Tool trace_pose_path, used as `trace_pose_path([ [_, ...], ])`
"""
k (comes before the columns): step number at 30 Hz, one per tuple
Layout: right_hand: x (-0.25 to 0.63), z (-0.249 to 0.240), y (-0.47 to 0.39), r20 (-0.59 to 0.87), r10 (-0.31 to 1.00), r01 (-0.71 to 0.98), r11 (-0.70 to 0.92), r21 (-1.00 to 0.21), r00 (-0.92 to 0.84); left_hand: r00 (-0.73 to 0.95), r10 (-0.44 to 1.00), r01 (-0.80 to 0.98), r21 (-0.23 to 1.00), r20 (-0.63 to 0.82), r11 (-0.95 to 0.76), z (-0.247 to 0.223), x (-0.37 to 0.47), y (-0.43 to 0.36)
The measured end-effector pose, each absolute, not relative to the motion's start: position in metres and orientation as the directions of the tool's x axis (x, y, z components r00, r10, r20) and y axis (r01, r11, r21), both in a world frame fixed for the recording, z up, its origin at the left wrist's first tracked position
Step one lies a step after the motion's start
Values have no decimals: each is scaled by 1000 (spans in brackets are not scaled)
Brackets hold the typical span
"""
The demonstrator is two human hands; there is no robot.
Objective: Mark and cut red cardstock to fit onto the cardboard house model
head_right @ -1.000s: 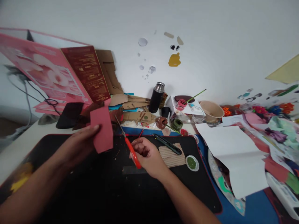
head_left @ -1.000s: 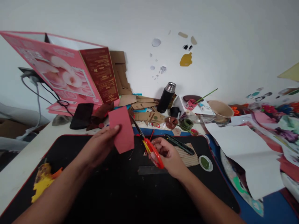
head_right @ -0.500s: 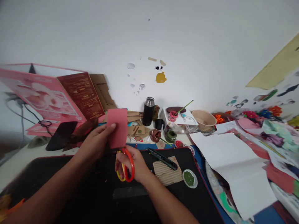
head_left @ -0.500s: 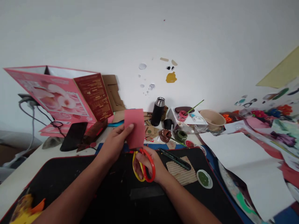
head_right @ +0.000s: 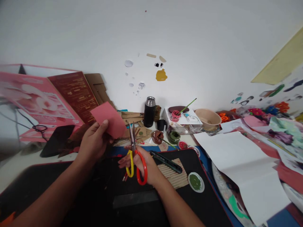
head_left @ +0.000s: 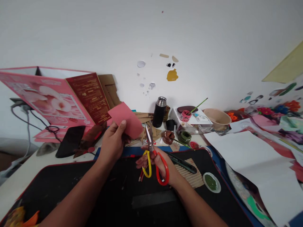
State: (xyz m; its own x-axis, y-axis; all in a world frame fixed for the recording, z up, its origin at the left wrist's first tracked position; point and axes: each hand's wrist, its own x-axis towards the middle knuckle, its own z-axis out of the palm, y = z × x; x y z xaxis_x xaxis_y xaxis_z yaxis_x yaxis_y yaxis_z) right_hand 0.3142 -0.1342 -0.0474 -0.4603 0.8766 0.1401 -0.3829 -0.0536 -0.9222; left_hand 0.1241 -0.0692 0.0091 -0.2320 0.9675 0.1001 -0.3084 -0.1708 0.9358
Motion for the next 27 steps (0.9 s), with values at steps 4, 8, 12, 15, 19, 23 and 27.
trace_pose_path([
  [4,308,-54,-139,19,922,-264,-91,-960,-386,-183,973,-238,954,141,-183,9,120,-70],
  [8,305,-55,-143,17,951,-205,-50,-977,-310,-177,973,-256,947,150,-193,8,119,-70],
  [12,306,-52,-144,27,967,-227,-33,-973,-254,-161,976,-258,948,146,-184,6,120,-69],
  [15,306,-52,-145,37,970,-236,-21,-971,-240,-145,976,-255,947,161,-194,4,120,-70],
  [19,304,-51,-147,42,965,-206,-13,-978,-259,-116,981,-257,949,157,-183,1,121,-71],
  [23,304,-47,-148,50,964,-180,2,-984,-262,-106,982,-232,957,156,-177,0,124,-74],
  [27,304,-48,-147,65,962,-170,20,-985,-264,-116,980,-208,961,163,-185,3,126,-78],
])
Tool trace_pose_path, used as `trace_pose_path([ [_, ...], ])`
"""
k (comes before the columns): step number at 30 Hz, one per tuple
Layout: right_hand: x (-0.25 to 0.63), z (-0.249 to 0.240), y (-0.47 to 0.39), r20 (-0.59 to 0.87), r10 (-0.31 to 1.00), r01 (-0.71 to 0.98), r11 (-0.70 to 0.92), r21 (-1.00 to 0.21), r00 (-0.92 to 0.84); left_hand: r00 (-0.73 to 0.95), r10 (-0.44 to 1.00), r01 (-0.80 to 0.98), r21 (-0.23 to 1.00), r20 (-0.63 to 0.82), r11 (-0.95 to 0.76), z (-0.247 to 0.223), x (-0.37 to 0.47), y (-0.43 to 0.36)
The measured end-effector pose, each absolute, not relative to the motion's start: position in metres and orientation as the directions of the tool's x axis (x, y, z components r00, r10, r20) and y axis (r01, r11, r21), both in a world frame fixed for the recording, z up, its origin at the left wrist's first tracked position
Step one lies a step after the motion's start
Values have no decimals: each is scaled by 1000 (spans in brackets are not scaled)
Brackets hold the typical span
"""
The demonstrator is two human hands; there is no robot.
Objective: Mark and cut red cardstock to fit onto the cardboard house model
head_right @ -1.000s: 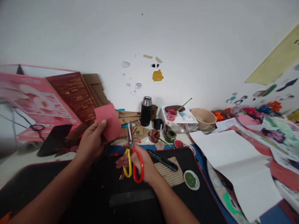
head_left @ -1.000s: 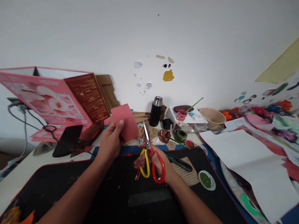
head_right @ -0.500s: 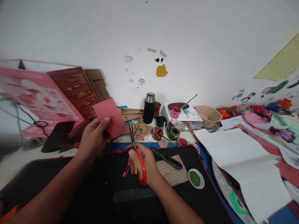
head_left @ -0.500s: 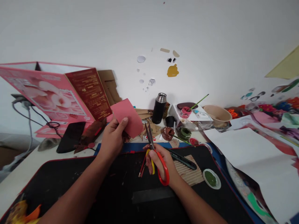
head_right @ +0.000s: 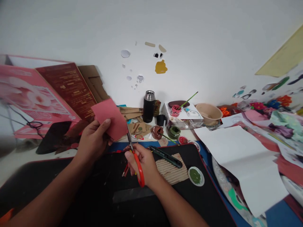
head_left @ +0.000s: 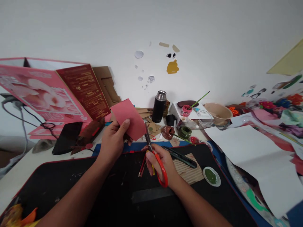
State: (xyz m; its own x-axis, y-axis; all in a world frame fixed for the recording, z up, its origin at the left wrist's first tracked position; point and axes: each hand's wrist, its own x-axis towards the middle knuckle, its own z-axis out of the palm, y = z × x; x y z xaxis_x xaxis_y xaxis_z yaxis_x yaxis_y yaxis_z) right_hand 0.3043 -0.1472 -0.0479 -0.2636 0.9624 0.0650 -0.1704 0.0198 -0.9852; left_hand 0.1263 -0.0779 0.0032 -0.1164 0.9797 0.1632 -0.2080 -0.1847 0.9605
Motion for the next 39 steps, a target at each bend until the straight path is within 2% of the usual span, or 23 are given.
trace_pose_path([
  [9,304,-48,-147,64,965,-161,23,-987,-253,-171,969,-258,941,177,-217,11,125,-79],
  [16,304,-47,-147,71,959,-159,27,-987,-276,-163,969,-191,957,186,-216,7,124,-81],
  [39,305,-43,-148,42,958,-135,3,-991,-282,-165,972,-193,961,168,-199,4,124,-81],
])
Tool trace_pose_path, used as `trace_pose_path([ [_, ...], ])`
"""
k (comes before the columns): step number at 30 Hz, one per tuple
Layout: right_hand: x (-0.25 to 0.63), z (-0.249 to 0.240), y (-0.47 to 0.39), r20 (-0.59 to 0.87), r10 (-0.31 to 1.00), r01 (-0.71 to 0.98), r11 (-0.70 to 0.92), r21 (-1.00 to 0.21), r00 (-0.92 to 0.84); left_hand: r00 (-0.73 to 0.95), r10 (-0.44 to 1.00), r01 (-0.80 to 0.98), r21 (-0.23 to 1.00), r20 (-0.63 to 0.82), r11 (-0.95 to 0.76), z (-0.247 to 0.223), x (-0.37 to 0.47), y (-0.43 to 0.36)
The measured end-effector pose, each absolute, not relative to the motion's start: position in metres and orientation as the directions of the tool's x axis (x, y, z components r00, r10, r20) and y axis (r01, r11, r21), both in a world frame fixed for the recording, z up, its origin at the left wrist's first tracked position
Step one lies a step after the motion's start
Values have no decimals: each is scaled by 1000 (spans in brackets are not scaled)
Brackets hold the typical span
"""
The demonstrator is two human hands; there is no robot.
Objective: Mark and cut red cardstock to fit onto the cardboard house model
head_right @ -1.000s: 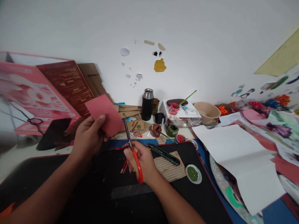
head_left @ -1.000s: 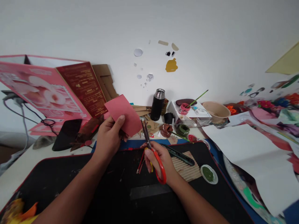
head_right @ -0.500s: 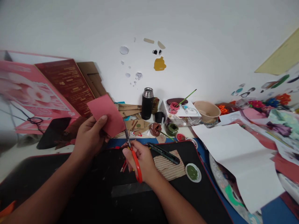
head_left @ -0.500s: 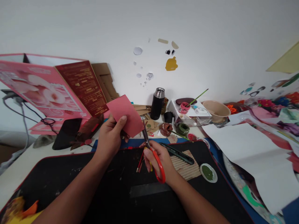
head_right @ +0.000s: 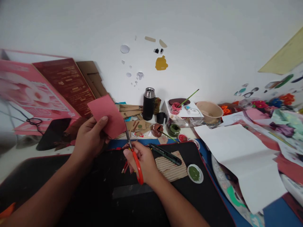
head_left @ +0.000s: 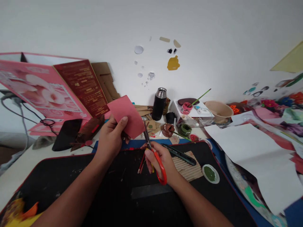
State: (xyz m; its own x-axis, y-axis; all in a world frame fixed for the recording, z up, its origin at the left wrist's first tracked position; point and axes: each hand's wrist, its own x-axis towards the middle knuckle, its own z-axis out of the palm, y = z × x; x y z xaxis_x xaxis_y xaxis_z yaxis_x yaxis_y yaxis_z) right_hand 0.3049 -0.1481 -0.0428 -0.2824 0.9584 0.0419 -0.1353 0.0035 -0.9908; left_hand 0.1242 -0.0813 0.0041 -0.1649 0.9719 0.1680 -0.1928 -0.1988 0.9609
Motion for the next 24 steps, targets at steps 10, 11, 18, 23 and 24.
trace_pose_path([
  [10,305,-44,-149,47,956,-135,8,-991,-290,-165,969,-212,953,183,-216,3,123,-81],
  [11,305,-44,-149,46,955,-135,7,-991,-291,-163,970,-208,954,182,-214,3,123,-81],
  [18,306,-43,-149,53,957,-120,19,-993,-287,-173,972,-201,961,157,-191,6,125,-83],
  [23,306,-43,-149,58,959,-113,28,-993,-278,-166,971,-191,961,171,-201,5,125,-83],
  [24,306,-42,-149,55,960,-114,25,-993,-275,-164,970,-187,960,177,-207,4,125,-83],
])
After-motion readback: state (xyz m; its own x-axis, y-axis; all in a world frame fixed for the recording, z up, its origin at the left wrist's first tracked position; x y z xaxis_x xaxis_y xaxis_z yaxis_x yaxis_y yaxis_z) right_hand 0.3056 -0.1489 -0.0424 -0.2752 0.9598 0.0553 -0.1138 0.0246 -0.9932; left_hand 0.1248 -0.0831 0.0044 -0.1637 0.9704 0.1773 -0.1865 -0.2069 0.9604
